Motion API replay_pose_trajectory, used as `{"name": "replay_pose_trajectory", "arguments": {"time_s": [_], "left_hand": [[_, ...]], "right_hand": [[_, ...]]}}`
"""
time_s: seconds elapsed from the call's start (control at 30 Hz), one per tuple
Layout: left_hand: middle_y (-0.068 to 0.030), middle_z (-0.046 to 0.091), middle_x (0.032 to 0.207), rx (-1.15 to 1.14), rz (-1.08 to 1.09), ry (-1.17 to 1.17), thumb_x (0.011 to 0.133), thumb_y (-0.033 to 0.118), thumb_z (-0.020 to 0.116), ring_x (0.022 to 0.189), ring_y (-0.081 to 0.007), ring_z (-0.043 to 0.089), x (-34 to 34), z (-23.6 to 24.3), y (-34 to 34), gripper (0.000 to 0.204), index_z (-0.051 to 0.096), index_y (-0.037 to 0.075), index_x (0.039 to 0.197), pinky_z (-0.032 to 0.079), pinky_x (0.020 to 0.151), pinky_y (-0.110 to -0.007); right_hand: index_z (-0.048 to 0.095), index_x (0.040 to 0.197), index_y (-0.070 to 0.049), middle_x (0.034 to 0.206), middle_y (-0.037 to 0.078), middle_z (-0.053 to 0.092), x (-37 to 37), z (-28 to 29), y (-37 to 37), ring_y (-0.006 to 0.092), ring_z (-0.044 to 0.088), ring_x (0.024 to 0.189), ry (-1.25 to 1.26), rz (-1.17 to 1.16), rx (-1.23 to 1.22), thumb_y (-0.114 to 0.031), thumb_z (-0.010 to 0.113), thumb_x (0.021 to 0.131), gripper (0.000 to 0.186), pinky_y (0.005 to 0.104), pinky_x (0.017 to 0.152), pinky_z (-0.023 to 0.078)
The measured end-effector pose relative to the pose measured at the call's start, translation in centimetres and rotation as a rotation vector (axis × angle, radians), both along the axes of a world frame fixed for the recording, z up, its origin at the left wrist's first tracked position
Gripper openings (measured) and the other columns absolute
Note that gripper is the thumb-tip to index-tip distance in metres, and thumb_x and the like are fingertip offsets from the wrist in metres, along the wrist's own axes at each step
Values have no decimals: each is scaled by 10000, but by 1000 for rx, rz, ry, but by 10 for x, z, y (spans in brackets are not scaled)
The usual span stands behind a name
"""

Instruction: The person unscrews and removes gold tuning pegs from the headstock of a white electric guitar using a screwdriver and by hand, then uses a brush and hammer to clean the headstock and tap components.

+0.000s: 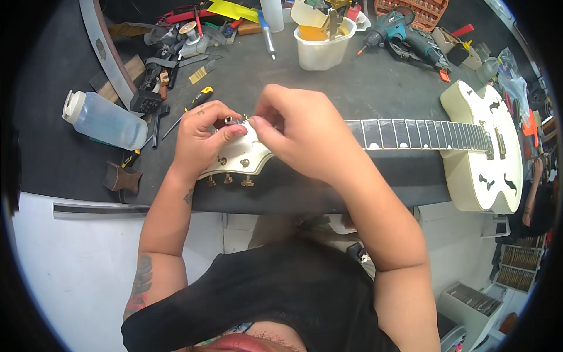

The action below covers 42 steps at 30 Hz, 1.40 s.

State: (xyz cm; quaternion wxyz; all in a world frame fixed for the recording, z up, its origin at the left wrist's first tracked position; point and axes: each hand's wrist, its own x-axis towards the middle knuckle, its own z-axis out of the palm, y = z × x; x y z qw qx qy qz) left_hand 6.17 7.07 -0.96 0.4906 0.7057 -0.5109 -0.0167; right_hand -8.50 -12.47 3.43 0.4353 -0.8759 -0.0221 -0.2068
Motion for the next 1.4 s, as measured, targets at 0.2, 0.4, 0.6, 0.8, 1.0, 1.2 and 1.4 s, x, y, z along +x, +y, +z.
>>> {"name": "replay_pose_trajectory", "arguments": {"time_s": [0.2,0.4,0.6,0.8,1.0,1.2,1.4], "left_hand": [[-97,715,854,67,19,17,842,72,840,780,-198,677,6,-2,-6,172,714,-23,910,515,707,-308],[-85,760,956,15,-5,122,859,58,787,901,-185,718,5,-3,-3,243,753,-17,1088,540,830,-323],[-65,753,962,4,15,264,861,43,784,907,-165,702,5,-16,-4,169,752,-11,1018,526,829,-318],[-20,747,968,1,46,359,869,26,804,906,-111,675,7,-26,1,98,762,10,956,519,815,-296],[-5,745,969,-38,7,372,884,7,807,923,-97,674,4,-19,-3,140,794,21,1022,526,827,-298],[-14,722,896,-40,30,420,860,63,878,829,-90,654,1,-11,-7,151,769,0,943,515,756,-275],[12,615,748,89,54,375,843,64,884,699,-61,518,-6,4,-8,203,694,13,796,399,649,-259]], "right_hand": [[663,948,-16,876,166,732,27,4,14,370,732,842,-62,63,-327,-216,790,926,238,461,756,580],[714,949,-14,878,167,743,41,23,15,380,746,877,82,69,-551,-305,758,935,294,488,798,588],[808,888,-93,821,140,772,52,37,13,343,770,808,215,196,-804,-344,719,945,272,450,719,599],[824,865,-106,839,148,777,65,29,10,353,772,824,152,365,-847,-205,724,875,141,461,730,607],[818,968,-79,874,165,776,71,31,8,365,769,860,209,428,-867,-156,715,865,166,478,753,604],[749,937,-59,810,162,735,56,39,-18,369,738,807,112,413,-840,-254,730,937,196,495,717,569],[633,836,3,675,85,601,28,77,-165,173,558,622,138,-195,-469,-204,745,974,272,367,610,467]]}}
